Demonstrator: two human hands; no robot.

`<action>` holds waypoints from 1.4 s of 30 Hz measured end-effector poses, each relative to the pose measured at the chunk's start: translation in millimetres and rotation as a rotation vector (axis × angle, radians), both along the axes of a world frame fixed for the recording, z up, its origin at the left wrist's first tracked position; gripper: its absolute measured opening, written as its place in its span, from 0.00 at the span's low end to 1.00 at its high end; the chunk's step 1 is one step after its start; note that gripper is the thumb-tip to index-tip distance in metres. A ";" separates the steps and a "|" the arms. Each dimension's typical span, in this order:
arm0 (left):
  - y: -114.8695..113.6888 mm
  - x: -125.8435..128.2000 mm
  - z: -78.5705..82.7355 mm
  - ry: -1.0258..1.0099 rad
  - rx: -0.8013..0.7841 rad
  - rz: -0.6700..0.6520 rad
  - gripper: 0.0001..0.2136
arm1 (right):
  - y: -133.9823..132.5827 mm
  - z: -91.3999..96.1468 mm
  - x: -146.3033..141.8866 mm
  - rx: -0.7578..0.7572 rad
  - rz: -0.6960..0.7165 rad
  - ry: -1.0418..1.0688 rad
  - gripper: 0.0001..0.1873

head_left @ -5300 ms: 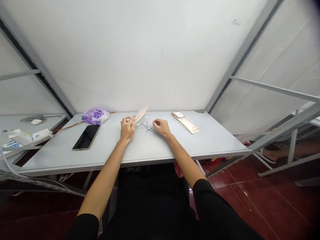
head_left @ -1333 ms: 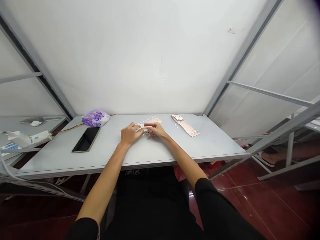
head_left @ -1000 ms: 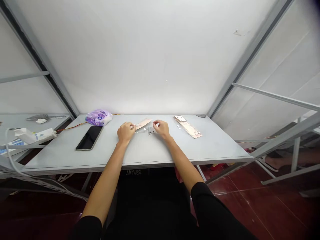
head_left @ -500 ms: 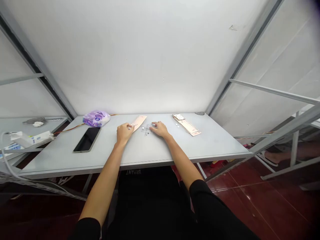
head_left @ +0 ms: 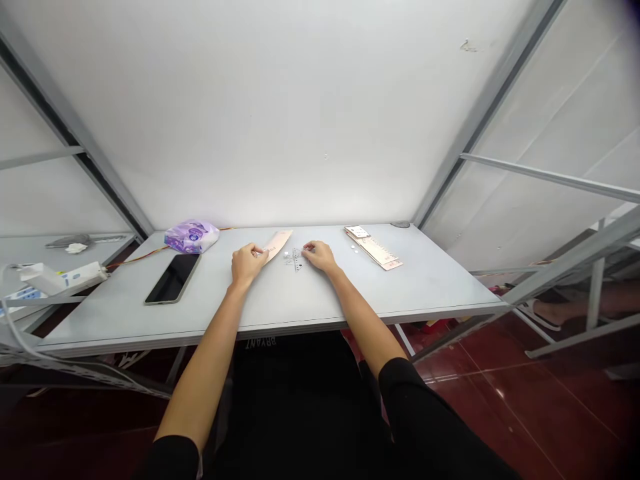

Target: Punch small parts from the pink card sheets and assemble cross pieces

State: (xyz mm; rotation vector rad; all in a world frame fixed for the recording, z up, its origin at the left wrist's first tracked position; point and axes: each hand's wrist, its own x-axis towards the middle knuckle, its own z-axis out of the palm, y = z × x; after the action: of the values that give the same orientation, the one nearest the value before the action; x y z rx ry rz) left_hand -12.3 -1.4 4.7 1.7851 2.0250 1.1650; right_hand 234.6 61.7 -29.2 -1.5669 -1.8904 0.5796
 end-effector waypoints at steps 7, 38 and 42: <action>4.1 -2.0 -4.1 -0.078 -0.023 -0.050 0.11 | -2.6 6.0 7.5 0.008 -0.019 0.228 0.20; -4.1 20.4 -9.5 -0.206 0.054 -0.384 0.10 | -32.6 15.6 -28.4 0.193 0.390 0.201 0.12; -5.3 21.3 -9.0 -0.238 0.048 -0.419 0.09 | -31.3 14.6 -29.2 0.209 0.452 0.165 0.11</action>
State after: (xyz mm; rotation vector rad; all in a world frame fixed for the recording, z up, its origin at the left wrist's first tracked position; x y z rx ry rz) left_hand 9.0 -6.7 -4.3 1.8680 1.4154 1.2257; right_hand 205.4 30.5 -14.6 -0.9330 -2.1077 0.6534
